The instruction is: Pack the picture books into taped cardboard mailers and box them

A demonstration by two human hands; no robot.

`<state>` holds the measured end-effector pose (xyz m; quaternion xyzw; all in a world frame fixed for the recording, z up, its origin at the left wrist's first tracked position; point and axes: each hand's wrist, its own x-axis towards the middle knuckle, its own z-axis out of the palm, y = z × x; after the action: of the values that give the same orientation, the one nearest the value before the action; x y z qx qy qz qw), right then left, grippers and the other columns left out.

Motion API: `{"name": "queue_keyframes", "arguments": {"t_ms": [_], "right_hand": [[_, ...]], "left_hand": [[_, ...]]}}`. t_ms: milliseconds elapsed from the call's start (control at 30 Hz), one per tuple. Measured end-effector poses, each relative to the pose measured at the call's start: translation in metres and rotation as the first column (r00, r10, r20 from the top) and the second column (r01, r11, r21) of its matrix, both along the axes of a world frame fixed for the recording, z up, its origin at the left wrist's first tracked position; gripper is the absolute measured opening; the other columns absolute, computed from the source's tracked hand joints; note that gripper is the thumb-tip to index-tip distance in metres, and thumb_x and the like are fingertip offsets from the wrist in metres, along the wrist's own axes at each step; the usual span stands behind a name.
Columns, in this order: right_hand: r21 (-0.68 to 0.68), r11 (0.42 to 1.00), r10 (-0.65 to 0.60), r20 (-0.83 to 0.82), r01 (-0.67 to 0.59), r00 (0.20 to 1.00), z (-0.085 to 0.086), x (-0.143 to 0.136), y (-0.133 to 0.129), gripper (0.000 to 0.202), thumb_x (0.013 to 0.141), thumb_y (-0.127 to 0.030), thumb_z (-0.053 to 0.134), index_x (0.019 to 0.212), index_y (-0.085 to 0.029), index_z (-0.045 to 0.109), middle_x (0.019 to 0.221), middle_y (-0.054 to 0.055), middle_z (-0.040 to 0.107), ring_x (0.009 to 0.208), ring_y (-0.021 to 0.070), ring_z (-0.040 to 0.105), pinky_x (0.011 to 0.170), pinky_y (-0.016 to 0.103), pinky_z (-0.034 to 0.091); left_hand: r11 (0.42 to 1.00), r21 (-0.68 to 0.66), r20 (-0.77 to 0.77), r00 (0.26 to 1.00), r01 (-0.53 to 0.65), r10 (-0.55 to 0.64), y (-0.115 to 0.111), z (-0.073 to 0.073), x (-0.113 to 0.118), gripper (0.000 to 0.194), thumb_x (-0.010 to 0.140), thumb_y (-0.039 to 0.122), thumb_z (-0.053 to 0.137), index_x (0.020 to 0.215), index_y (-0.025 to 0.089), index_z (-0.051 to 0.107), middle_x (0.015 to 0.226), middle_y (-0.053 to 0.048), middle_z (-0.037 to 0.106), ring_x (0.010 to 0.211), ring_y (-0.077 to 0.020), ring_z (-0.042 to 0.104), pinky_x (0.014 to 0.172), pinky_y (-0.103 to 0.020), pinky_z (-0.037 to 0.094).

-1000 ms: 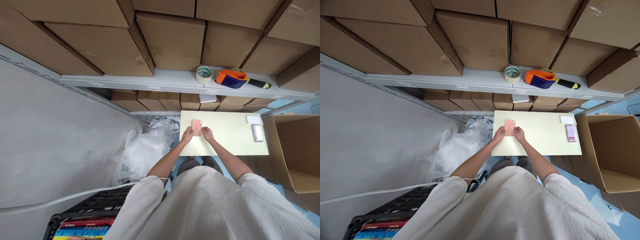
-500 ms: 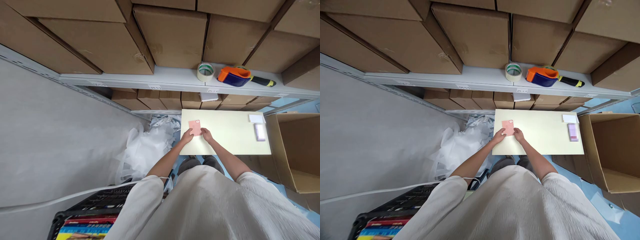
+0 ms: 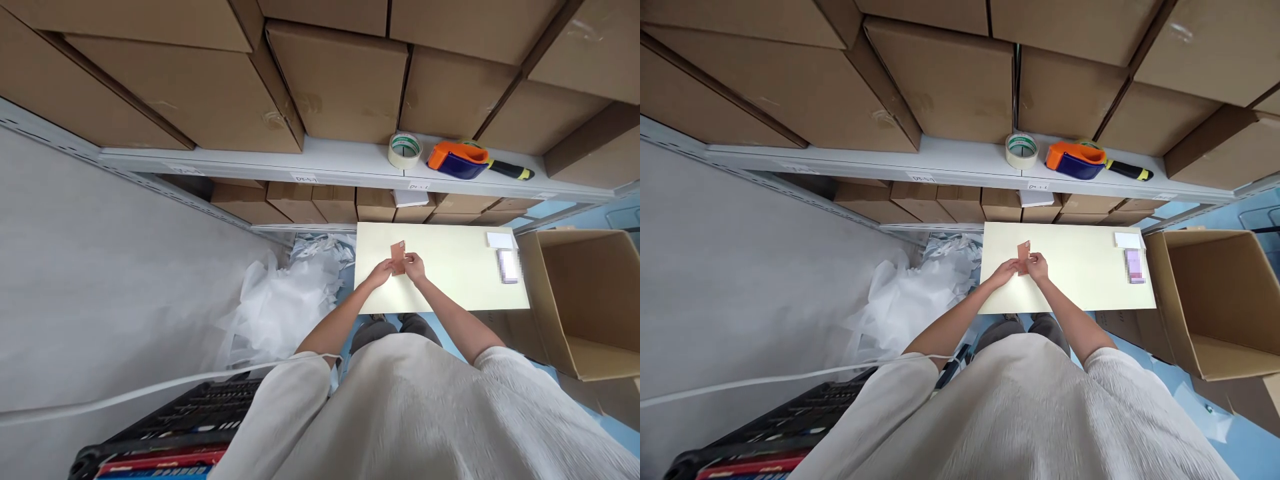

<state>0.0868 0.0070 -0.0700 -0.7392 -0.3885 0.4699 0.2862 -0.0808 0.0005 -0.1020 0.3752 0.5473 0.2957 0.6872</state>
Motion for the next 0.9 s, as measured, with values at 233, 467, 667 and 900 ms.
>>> {"name": "queue_keyframes", "arguments": {"t_ms": [233,467,667,900], "right_hand": [[-0.075,0.978,0.172,-0.251,-0.196,0.953,-0.002,-0.017,-0.005,0.021,0.087,-0.04,0.07,0.1,-0.023,0.074,0.096,0.004,0.078,0.083,0.0197,0.074,0.07,0.029,0.056],[-0.071,0.934,0.35,-0.017,-0.35,0.937,-0.021,-0.018,-0.016,0.022,0.09,-0.025,0.059,0.104,-0.023,0.075,0.107,0.005,0.08,0.103,0.0226,0.074,0.096,0.039,0.06],[-0.029,0.753,0.628,0.33,-0.658,0.705,-0.018,-0.023,-0.027,0.043,0.096,-0.018,0.049,0.131,-0.02,0.073,0.14,0.012,0.071,0.125,0.0251,0.067,0.113,0.042,0.051],[-0.27,0.411,0.836,0.494,-0.871,0.241,0.001,-0.032,-0.032,0.063,0.099,-0.021,0.048,0.162,-0.02,0.052,0.174,0.013,0.042,0.153,0.0332,0.044,0.124,0.05,0.037]], "left_hand": [[0.993,0.084,-0.28,0.954,-0.085,0.105,0.0,0.011,-0.035,0.03,0.101,0.037,0.064,0.125,0.021,0.071,0.124,-0.01,0.08,0.113,-0.0269,0.076,0.104,-0.038,0.057],[0.978,0.151,-0.567,0.823,0.145,-0.035,-0.014,0.012,-0.065,0.038,0.1,0.019,0.056,0.136,0.019,0.068,0.138,-0.012,0.075,0.13,-0.0281,0.069,0.114,-0.043,0.054],[0.73,0.216,-0.765,0.577,0.648,-0.287,-0.041,0.009,-0.066,0.056,0.096,0.012,0.052,0.151,0.019,0.061,0.162,-0.012,0.058,0.152,-0.0274,0.052,0.129,-0.044,0.04],[0.63,0.055,-0.835,0.381,0.775,-0.396,-0.047,0.005,-0.072,0.07,0.1,0.018,0.048,0.169,0.023,0.039,0.179,-0.011,0.032,0.166,-0.0291,0.029,0.134,-0.054,0.026]]}}
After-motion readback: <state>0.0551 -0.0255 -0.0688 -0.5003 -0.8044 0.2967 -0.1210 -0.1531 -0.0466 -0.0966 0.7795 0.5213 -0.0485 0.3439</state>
